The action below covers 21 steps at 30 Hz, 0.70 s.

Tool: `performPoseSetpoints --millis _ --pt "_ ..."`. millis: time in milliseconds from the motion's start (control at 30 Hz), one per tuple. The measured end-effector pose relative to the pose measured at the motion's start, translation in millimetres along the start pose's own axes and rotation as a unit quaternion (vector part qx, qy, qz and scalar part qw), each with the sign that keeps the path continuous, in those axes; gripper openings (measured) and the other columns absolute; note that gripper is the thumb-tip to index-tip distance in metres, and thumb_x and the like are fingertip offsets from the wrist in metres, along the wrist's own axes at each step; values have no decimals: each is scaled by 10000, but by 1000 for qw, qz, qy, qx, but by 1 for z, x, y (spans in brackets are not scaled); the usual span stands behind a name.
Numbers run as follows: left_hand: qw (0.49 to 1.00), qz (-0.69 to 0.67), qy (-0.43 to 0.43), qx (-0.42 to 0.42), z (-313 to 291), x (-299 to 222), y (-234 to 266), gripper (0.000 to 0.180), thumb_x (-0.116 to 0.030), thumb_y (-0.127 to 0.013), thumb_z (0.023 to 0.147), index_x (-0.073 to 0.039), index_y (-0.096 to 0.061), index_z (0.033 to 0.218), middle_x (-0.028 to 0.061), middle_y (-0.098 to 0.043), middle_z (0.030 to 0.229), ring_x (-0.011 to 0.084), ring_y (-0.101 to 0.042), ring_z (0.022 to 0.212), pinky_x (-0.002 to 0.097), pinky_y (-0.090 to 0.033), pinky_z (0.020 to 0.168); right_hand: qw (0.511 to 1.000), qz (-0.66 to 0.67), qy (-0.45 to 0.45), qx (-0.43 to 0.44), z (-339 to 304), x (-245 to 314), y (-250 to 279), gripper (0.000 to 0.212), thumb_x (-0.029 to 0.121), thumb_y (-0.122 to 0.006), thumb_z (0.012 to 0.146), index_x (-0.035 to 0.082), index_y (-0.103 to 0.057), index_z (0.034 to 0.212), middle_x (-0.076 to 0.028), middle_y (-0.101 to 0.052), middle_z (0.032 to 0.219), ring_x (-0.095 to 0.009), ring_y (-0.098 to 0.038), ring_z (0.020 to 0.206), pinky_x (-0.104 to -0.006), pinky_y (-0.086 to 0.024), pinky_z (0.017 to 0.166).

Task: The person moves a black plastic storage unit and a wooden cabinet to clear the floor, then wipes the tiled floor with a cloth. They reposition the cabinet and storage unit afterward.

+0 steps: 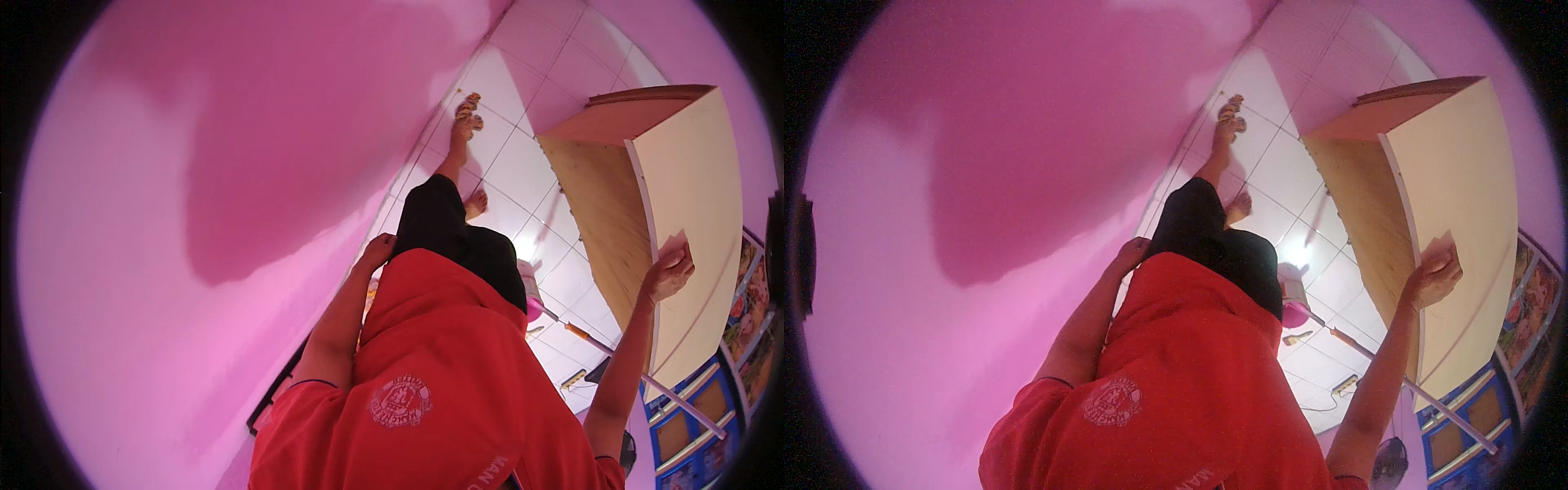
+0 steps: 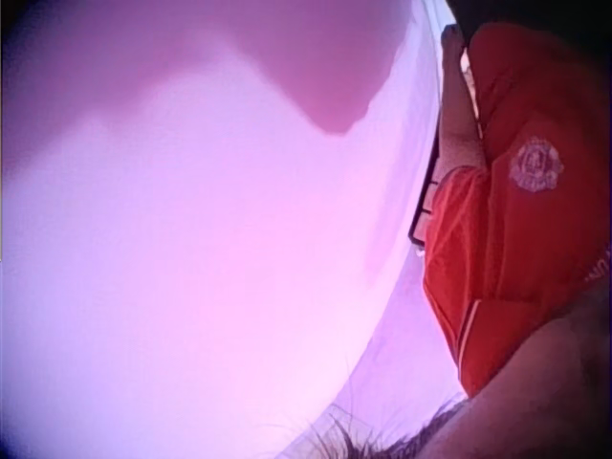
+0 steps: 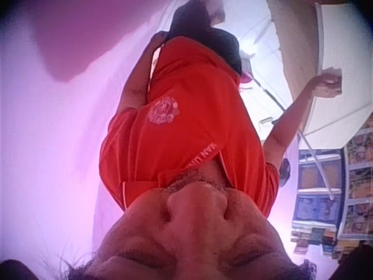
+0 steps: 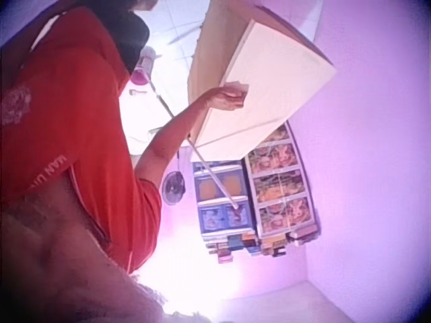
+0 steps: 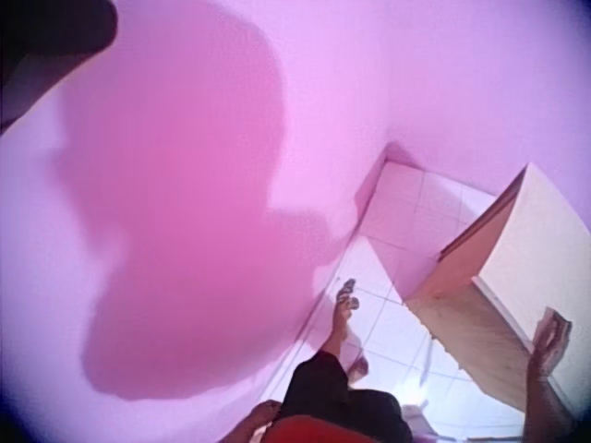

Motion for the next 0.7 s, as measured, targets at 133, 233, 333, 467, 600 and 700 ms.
performPoseSetpoints --millis 133,233,333,467,600,700 --pt "999 8 32 -30 -49 24 19 465 -411 -443 967 -21 -623 1145 213 -643 1111 346 -602 1073 413 -456 926 1000 -16 -12 10 -2 -1 -2 361 279 -395 981 49 -627 1134 -166 -639 1015 -353 -607 907 -449 -515 755" --pt "996 26 70 -46 -78 36 30 477 -424 -462 956 -18 -619 1150 212 -649 1108 345 -608 1074 407 -462 920 1000 -9 -17 11 -1 -3 -3 358 282 -400 980 53 -628 1133 -166 -635 1000 -352 -606 898 -457 -515 738" --pt "994 21 94 -54 -93 41 39 516 -454 -438 967 -12 -603 1174 204 -633 1146 334 -588 1105 408 -441 949 999 -11 -28 15 -1 -5 -3 354 281 -405 978 52 -629 1128 -168 -634 1001 -349 -604 890 -460 -510 727" --pt "993 50 89 -56 -87 43 52 489 -436 -457 964 -5 -613 1134 189 -646 1116 303 -611 1063 386 -459 911 1000 7 -13 6 -2 -3 2 340 271 -405 976 55 -630 1112 -145 -647 1002 -346 -604 889 -449 -505 725" --pt "998 28 30 -48 -59 26 73 444 -404 -457 971 -12 -598 1126 147 -651 1085 242 -639 988 360 -485 830 1000 -6 17 -16 0 -1 4 332 286 -413 979 62 -632 1089 -115 -665 999 -347 -610 853 -449 -508 700" --pt "997 -54 10 -57 -47 5 88 418 -375 -455 979 -21 -566 1173 111 -646 1102 203 -649 958 346 -498 784 1000 -15 14 -24 1 -2 4 335 301 -419 982 62 -633 1080 -114 -666 988 -342 -612 847 -450 -510 695"
Point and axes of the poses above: each hand's wrist, its own z-axis towards the middle knuckle, its own y-axis out of the back of the hand, x = y × z, the point moved 5 cm from there along z, towards the middle knuckle
